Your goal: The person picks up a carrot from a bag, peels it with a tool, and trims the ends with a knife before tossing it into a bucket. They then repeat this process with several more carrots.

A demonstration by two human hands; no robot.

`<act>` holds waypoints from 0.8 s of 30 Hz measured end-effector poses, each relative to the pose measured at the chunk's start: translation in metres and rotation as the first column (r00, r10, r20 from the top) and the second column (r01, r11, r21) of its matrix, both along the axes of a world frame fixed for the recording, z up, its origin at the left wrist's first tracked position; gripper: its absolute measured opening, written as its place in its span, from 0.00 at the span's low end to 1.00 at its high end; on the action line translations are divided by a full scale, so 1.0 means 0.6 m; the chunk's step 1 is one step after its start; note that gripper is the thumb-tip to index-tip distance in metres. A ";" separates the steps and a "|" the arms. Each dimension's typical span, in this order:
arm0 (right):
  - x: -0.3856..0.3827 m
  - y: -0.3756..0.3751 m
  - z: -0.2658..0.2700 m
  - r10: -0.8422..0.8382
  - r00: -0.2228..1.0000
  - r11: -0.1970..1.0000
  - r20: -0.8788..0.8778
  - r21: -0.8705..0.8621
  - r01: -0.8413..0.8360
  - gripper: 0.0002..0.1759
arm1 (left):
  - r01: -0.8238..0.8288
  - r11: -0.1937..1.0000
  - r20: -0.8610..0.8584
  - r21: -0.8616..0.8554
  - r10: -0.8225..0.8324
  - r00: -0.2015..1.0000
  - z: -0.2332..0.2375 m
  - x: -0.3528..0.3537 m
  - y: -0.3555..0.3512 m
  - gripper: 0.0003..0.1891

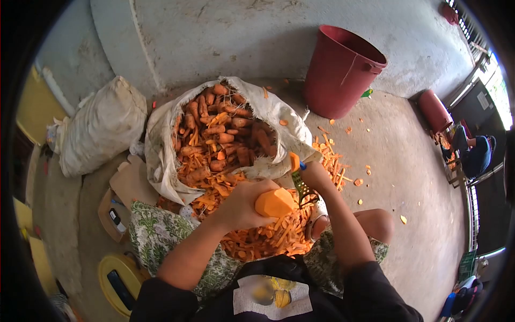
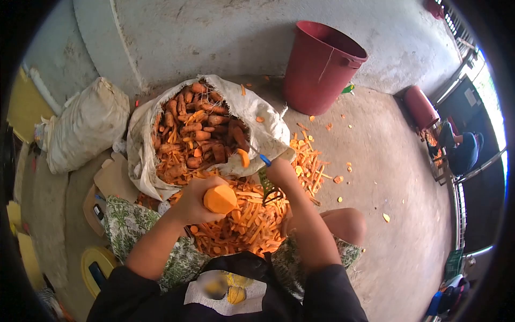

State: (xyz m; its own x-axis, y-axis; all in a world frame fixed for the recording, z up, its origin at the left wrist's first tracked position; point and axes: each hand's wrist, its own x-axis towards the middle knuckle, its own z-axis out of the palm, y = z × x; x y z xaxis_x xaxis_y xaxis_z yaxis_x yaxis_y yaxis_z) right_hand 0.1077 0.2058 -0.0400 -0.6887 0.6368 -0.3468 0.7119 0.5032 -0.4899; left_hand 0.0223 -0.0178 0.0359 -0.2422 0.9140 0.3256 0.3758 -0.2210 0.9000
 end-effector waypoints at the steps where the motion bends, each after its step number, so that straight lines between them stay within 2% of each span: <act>1: -0.006 0.011 -0.019 0.004 0.999 0.999 0.046 0.052 -0.006 0.15 | 0.008 1.000 -0.004 0.001 -0.008 1.000 -0.004 -0.009 -0.001 0.20; 3: -0.009 0.019 -0.036 0.013 0.995 0.994 0.100 0.108 -0.024 0.14 | -0.170 0.981 -0.022 -0.093 0.169 0.985 -0.020 -0.025 0.000 0.20; 4: -0.008 0.012 -0.037 0.002 0.999 0.999 -0.040 0.049 0.000 0.16 | -0.177 0.980 -0.019 -0.092 0.176 0.984 -0.022 -0.028 0.002 0.20; 5: -0.008 0.004 -0.039 -0.021 0.984 1.000 -0.178 -0.020 0.018 0.17 | -0.212 0.964 -0.125 -0.158 0.194 0.973 -0.022 -0.032 0.003 0.21; 6: -0.009 -0.009 -0.009 -0.109 0.976 0.977 -0.188 -0.204 0.070 0.16 | -0.250 0.943 -0.233 -0.219 0.199 0.952 -0.021 -0.035 0.003 0.21; 7: -0.009 -0.014 0.007 -0.108 0.976 0.976 -0.189 -0.204 0.068 0.16 | -0.252 0.943 -0.234 -0.219 0.200 0.952 -0.020 -0.037 0.005 0.21; 9: -0.004 -0.020 0.033 -0.180 0.886 0.922 -0.428 -0.388 0.000 0.15 | -0.360 0.867 -0.481 -0.344 0.167 0.861 -0.019 -0.037 0.007 0.22; 10: 0.002 -0.033 0.063 -0.177 0.887 0.923 -0.426 -0.386 -0.001 0.15 | -0.361 0.868 -0.479 -0.342 0.170 0.862 -0.022 -0.037 0.007 0.22; 11: 0.009 -0.053 0.099 -0.163 0.880 0.767 -0.446 -0.618 -0.171 0.14 | -0.415 0.839 -0.567 -0.352 0.162 0.808 -0.028 -0.037 0.005 0.21; 12: 0.012 -0.068 0.116 -0.156 0.871 0.531 -0.467 -0.783 -0.324 0.13 | -0.470 0.808 -0.649 -0.354 0.150 0.746 -0.032 -0.036 0.003 0.21; 13: 0.013 -0.078 0.111 -0.152 0.871 0.534 -0.466 -0.781 -0.324 0.13 | -0.471 0.809 -0.648 -0.351 0.154 0.746 -0.034 -0.033 0.002 0.21; 15: 0.013 -0.095 0.097 0.098 0.890 0.661 -0.445 -0.640 -0.393 0.11 | -0.440 0.772 -0.595 -0.458 0.102 0.797 -0.037 -0.025 0.000 0.21; 16: 0.006 -0.098 0.099 0.185 0.886 0.593 -0.426 -0.671 -0.446 0.11 | -0.440 0.774 -0.593 -0.455 0.105 0.798 -0.042 -0.024 -0.001 0.21; 18: 0.002 -0.112 0.093 0.206 0.868 0.637 -0.452 -0.611 -0.470 0.13 | -0.405 0.793 -0.404 -0.455 0.222 0.888 -0.058 -0.024 0.002 0.22; 20: 0.000 -0.112 0.090 0.208 0.864 0.649 -0.458 -0.596 -0.472 0.13 | -0.387 0.824 -0.396 -0.413 0.220 0.891 -0.074 -0.029 0.000 0.23; 22: 0.001 -0.103 0.086 0.391 0.804 0.642 -0.448 -0.493 -0.587 0.15 | -0.371 0.853 -0.390 -0.367 0.221 0.894 -0.057 -0.029 -0.005 0.24; 24: 0.006 -0.103 0.092 0.411 0.818 0.636 -0.403 -0.516 -0.574 0.15 | -0.268 0.771 -0.345 -0.578 0.067 0.936 -0.031 -0.024 -0.011 0.27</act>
